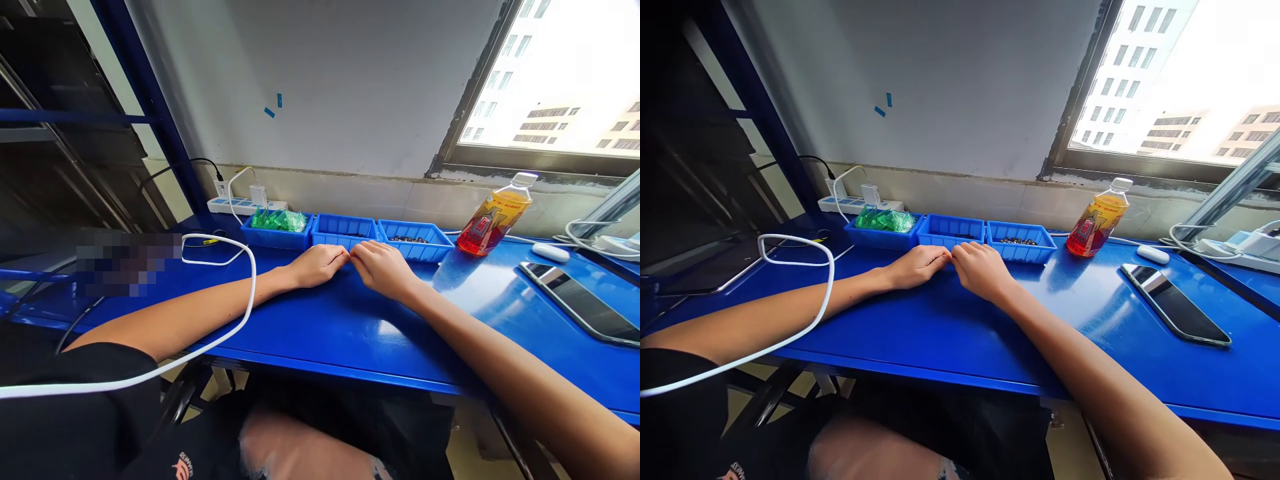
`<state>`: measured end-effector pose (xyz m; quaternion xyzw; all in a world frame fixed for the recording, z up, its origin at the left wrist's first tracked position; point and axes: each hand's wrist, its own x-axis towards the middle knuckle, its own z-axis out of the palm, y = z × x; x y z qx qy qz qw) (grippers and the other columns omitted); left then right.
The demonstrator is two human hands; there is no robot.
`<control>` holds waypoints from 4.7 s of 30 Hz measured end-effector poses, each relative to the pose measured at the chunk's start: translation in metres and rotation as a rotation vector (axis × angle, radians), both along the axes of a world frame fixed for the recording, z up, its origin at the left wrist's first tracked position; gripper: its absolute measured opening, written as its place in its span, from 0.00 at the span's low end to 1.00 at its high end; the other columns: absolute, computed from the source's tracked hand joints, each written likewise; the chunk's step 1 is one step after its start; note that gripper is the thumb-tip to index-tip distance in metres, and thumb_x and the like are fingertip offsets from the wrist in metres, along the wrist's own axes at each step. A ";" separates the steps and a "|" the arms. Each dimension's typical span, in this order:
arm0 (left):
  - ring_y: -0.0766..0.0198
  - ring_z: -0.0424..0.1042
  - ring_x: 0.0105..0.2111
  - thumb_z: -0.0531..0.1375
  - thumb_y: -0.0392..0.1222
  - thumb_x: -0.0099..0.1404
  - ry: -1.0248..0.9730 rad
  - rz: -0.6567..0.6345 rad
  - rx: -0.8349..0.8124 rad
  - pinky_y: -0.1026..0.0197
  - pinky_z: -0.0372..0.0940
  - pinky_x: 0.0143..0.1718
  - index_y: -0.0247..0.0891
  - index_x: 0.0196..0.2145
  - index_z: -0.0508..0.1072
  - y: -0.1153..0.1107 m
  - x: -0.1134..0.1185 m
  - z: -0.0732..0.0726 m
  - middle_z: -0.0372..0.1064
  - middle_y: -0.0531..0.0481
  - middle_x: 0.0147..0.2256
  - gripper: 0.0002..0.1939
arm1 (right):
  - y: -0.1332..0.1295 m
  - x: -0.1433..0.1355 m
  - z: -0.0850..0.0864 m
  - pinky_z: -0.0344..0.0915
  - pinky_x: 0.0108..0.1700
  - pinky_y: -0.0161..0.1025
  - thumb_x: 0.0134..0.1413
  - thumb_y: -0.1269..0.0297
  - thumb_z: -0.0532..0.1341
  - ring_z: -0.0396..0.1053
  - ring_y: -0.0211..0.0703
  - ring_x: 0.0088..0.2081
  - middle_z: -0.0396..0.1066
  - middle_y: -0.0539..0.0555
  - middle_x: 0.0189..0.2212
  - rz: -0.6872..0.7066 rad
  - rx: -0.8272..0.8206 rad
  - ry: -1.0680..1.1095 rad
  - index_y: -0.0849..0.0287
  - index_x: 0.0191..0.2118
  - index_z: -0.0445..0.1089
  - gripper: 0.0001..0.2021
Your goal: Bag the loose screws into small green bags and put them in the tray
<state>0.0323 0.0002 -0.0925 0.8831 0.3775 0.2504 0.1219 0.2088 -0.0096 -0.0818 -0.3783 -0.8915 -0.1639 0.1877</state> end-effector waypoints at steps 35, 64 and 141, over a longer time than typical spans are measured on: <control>0.64 0.64 0.28 0.51 0.41 0.63 0.176 -0.101 0.053 0.63 0.59 0.32 0.36 0.30 0.65 0.002 0.000 -0.002 0.64 0.51 0.27 0.08 | -0.011 -0.001 0.004 0.61 0.37 0.36 0.52 0.76 0.56 0.68 0.42 0.34 0.70 0.56 0.31 0.032 -0.301 0.092 0.63 0.33 0.71 0.07; 0.65 0.66 0.26 0.47 0.44 0.67 -0.022 -0.105 -0.060 0.64 0.59 0.30 0.36 0.34 0.66 -0.002 -0.001 -0.001 0.66 0.52 0.25 0.12 | -0.007 0.001 0.001 0.60 0.36 0.35 0.58 0.72 0.51 0.69 0.42 0.35 0.72 0.56 0.35 -0.007 -0.151 0.152 0.59 0.36 0.69 0.09; 0.55 0.65 0.42 0.50 0.37 0.66 0.331 -0.019 0.412 0.58 0.62 0.43 0.31 0.40 0.67 0.001 -0.003 0.000 0.66 0.41 0.38 0.10 | -0.025 -0.007 0.013 0.60 0.30 0.35 0.59 0.71 0.50 0.68 0.46 0.43 0.69 0.56 0.41 -0.293 -0.149 -0.238 0.58 0.46 0.67 0.13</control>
